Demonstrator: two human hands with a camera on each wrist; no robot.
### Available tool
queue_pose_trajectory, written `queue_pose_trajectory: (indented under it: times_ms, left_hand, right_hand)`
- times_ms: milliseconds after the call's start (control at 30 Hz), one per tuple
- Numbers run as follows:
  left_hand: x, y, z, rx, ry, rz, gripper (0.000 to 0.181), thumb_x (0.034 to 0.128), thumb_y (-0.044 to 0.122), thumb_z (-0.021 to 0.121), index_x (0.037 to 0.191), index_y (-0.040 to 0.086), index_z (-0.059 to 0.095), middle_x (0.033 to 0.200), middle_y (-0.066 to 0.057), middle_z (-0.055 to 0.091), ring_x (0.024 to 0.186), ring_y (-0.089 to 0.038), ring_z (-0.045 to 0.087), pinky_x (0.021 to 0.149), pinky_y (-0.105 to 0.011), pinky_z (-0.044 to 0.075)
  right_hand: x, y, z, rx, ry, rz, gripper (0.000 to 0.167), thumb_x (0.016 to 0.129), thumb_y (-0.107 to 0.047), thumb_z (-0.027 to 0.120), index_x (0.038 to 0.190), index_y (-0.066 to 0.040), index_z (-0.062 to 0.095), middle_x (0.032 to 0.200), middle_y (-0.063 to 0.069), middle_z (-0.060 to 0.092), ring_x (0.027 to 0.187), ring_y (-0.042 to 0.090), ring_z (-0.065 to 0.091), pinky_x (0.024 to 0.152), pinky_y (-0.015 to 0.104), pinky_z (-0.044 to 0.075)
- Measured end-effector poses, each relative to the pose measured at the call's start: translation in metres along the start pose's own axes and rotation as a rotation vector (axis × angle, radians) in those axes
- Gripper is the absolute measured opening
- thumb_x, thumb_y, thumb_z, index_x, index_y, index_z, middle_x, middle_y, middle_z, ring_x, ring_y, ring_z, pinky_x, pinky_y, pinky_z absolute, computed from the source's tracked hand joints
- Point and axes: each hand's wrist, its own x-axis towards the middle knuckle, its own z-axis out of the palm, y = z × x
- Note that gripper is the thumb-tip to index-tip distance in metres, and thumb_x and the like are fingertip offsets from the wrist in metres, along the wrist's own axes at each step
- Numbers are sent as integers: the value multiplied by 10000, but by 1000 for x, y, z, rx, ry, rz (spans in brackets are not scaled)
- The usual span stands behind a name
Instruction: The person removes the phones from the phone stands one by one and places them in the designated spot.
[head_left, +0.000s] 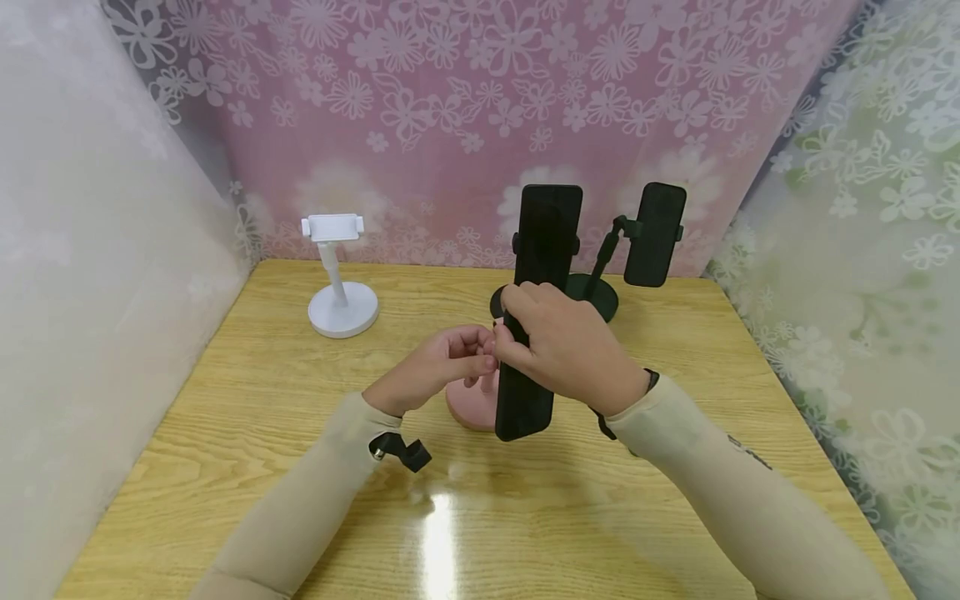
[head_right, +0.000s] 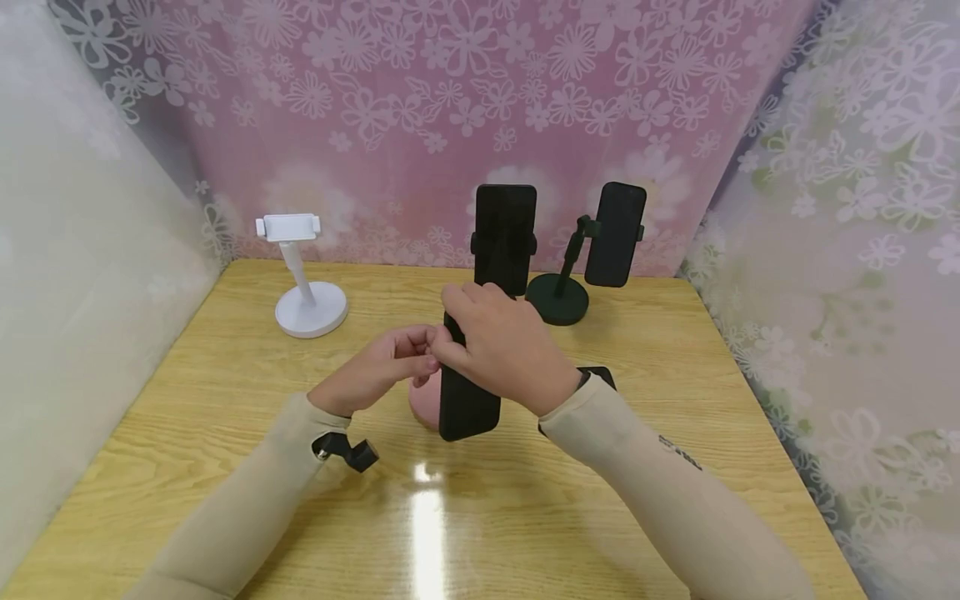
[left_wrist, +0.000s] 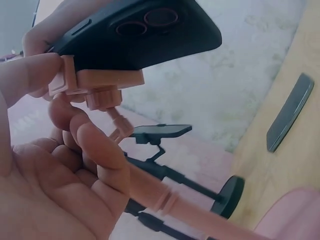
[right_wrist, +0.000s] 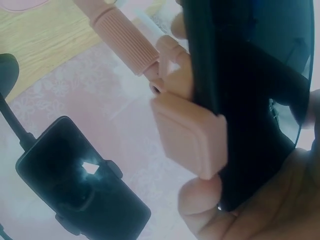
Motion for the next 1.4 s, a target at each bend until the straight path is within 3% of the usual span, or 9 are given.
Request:
queue_pose_trajectory:
  times_ms: [267, 533, 767, 867, 1067, 1267, 1400]
  left_hand:
    - [-2, 9, -1, 103, 37, -5, 411, 967, 408, 744, 1081, 33, 620, 885, -137, 606, 769, -169, 543, 699, -271, 447]
    - [-1, 17, 1, 236, 70, 12, 184, 1019, 213, 687, 1089, 54, 625, 901, -139, 616, 817, -210, 575, 758, -299, 485]
    - [0, 18, 7, 442, 105, 137, 334, 1002, 145, 695, 1321, 147, 594, 1181, -12, 645, 1032, -190, 647, 792, -345, 574]
    - [-1, 18, 9, 478, 108, 163, 329, 999, 152, 700, 1319, 168, 625, 1184, 19, 664, 1040, -168, 657, 807, -366, 577]
    - [-6, 20, 9, 509, 151, 169, 210, 994, 183, 709, 1198, 215, 666, 1129, 66, 675, 1010, -143, 664, 793, -370, 582]
    - [-6, 22, 9, 537, 155, 172, 190, 972, 184, 747, 1135, 207, 652, 1120, 51, 659, 982, -145, 659, 768, -365, 588]
    - [-6, 22, 10, 543, 172, 172, 200, 965, 187, 764, 1131, 195, 653, 1127, 48, 663, 967, -137, 654, 763, -357, 582]
  right_hand:
    - [-2, 2, 5, -5, 25, -8, 183, 1007, -306, 494, 927, -142, 501, 797, -22, 445, 696, 165, 423, 476, 292, 369]
    - [-3, 3, 4, -37, 51, -24, 179, 998, -299, 488, 942, -130, 508, 793, -19, 445, 667, 163, 415, 449, 288, 348]
    - [-4, 6, 6, -55, 83, -59, 175, 976, -280, 504, 909, -118, 503, 783, -8, 456, 667, 166, 425, 462, 279, 363]
    - [-5, 7, 7, -45, 95, -65, 189, 981, -289, 512, 906, -115, 512, 786, -9, 465, 681, 170, 432, 475, 284, 373]
    - [-9, 9, 5, 44, 151, -60, 178, 974, -260, 510, 971, -89, 558, 808, 3, 503, 711, 163, 448, 506, 290, 404]
    - [-18, 16, 9, 176, 294, -95, 185, 919, -209, 487, 981, -46, 550, 796, 40, 485, 668, 143, 432, 528, 303, 402]
    - [-20, 20, 10, 304, 406, -163, 178, 897, -177, 484, 976, -24, 528, 843, 76, 502, 736, 162, 470, 615, 317, 419]
